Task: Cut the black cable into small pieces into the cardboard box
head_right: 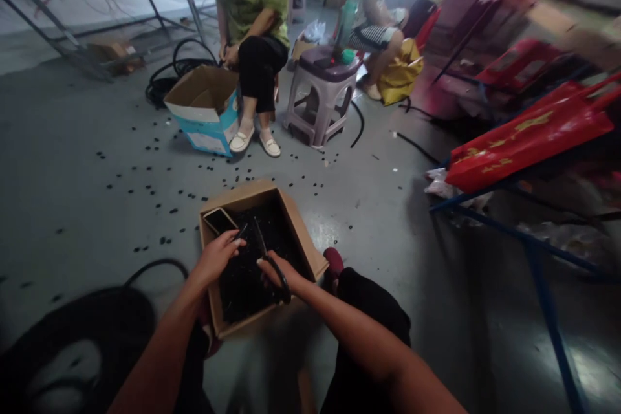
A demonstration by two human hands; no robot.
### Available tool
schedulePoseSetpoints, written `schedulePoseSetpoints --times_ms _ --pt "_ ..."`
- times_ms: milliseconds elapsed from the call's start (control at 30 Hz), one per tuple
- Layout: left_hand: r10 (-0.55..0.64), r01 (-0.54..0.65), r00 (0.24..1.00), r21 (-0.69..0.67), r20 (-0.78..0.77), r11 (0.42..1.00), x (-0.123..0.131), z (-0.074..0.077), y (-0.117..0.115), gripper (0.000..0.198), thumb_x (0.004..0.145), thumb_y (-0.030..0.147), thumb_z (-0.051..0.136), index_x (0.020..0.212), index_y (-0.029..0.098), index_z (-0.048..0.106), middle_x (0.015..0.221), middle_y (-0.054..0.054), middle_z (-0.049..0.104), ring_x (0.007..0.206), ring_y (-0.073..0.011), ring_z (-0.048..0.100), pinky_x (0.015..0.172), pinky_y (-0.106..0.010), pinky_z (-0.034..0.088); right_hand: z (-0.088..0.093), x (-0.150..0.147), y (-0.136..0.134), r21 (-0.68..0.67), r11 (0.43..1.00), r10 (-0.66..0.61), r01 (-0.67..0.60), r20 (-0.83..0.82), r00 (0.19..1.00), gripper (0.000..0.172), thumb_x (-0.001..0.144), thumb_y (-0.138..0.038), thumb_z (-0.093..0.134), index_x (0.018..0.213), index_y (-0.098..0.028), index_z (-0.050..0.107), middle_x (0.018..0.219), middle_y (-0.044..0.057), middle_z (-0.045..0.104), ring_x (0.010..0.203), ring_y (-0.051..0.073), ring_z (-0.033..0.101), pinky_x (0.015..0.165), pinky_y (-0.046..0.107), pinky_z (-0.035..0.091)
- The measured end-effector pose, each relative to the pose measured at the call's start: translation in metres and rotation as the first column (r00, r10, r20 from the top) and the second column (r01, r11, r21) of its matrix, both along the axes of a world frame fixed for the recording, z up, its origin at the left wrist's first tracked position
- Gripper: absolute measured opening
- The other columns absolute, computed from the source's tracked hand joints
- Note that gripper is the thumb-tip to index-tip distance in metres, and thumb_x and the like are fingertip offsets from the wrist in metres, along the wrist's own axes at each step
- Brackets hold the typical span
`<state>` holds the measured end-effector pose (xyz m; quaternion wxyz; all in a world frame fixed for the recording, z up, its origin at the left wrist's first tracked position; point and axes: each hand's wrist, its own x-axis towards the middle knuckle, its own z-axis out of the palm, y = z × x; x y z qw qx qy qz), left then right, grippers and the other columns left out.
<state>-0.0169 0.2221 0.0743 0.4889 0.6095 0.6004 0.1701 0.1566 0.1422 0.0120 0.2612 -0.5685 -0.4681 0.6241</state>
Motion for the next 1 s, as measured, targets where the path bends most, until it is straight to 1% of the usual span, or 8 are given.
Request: schedulePoseSetpoints --times_ms 100,233,300,533,633,767,900,1000 --pt "0.038 -0.037 0.999 -0.025 0.011 0.999 0.0 0.003 -0.001 0.045 0.085 0.031 0.048 0.126 0.015 0.059 0.1 -0.007 0.074 0.074 -0.015 0.065 0.08 -0.031 0.052 0.005 -0.001 0.001 0.03 0.999 0.029 -0.031 0.068 0.997 0.026 0.091 -0.043 0.049 0.102 -0.019 0.052 0.081 0.005 0.064 0.071 0.019 0.062 0.067 0.034 0.052" --pt "0.034 -0.033 0.999 -0.018 0.014 0.999 0.001 -0.001 0.0 0.046 0.086 0.026 0.049 0.129 0.013 0.058 0.092 -0.006 0.073 0.069 -0.0124 0.061 0.074 -0.026 0.05 0.003 0.001 0.004 0.092 0.995 0.023 -0.033 0.11 0.994 0.036 0.089 -0.043 0.053 0.114 -0.018 0.053 0.101 0.008 0.064 0.087 0.02 0.062 0.08 0.036 0.051" --pt "0.037 -0.037 0.999 -0.004 0.016 0.999 0.002 -0.004 0.0 0.046 0.087 0.025 0.048 0.13 0.012 0.058 0.091 -0.006 0.072 0.07 -0.0121 0.06 0.073 -0.025 0.049 0.002 0.003 0.004 0.107 0.994 0.02 -0.029 0.091 0.996 0.037 0.089 -0.045 0.051 0.115 -0.017 0.052 0.099 0.007 0.064 0.089 0.021 0.062 0.083 0.037 0.051" --pt "0.016 -0.013 0.997 0.045 -0.081 0.999 0.0 -0.006 0.002 0.042 0.091 0.029 0.047 0.128 0.014 0.061 0.088 -0.005 0.071 0.073 -0.014 0.061 0.073 -0.026 0.048 0.012 0.006 0.003 0.111 0.993 0.027 -0.034 0.065 0.998 0.037 0.09 -0.048 0.048 0.112 -0.017 0.052 0.095 0.006 0.062 0.089 0.021 0.061 0.085 0.038 0.05" --pt "-0.032 0.037 0.991 0.041 -0.126 0.998 0.0 -0.004 0.003 0.041 0.092 0.029 0.046 0.125 0.014 0.063 0.085 -0.005 0.071 0.074 -0.0144 0.062 0.074 -0.025 0.048 0.016 0.007 0.002 0.126 0.99 0.055 -0.067 0.092 0.994 0.041 0.09 -0.048 0.049 0.117 -0.016 0.053 0.101 0.007 0.063 0.093 0.022 0.06 0.087 0.038 0.049" --pt "-0.11 0.117 0.976 0.029 -0.187 0.993 0.002 -0.002 0.002 0.037 0.092 0.03 0.044 0.116 0.014 0.067 0.085 -0.005 0.071 0.075 -0.0146 0.062 0.073 -0.024 0.047 0.015 0.006 0.001 0.139 0.986 0.079 -0.093 0.107 0.991 0.039 0.09 -0.044 0.053 0.12 -0.019 0.052 0.108 0.008 0.063 0.096 0.021 0.059 0.088 0.036 0.047" --pt "-0.176 0.187 0.954 0.021 -0.241 0.982 0.003 -0.001 0.002 0.034 0.092 0.03 0.043 0.106 0.014 0.07 0.084 -0.005 0.071 0.076 -0.0152 0.062 0.074 -0.025 0.047 0.012 0.005 0.001 0.112 0.99 0.072 -0.084 0.108 0.992 0.036 0.09 -0.042 0.056 0.117 -0.019 0.053 0.103 0.007 0.064 0.091 0.02 0.06 0.084 0.035 0.048" --pt "-0.217 0.229 0.94 0.016 -0.262 0.973 0.004 0.002 0.001 0.035 0.093 0.029 0.041 0.104 0.013 0.07 0.084 -0.005 0.07 0.076 -0.0156 0.062 0.075 -0.026 0.046 0.013 0.006 0.002 0.097 0.99 0.096 -0.107 0.107 0.99 0.038 0.09 -0.044 0.056 0.118 -0.018 0.053 0.102 0.007 0.064 0.091 0.02 0.06 0.083 0.034 0.048"
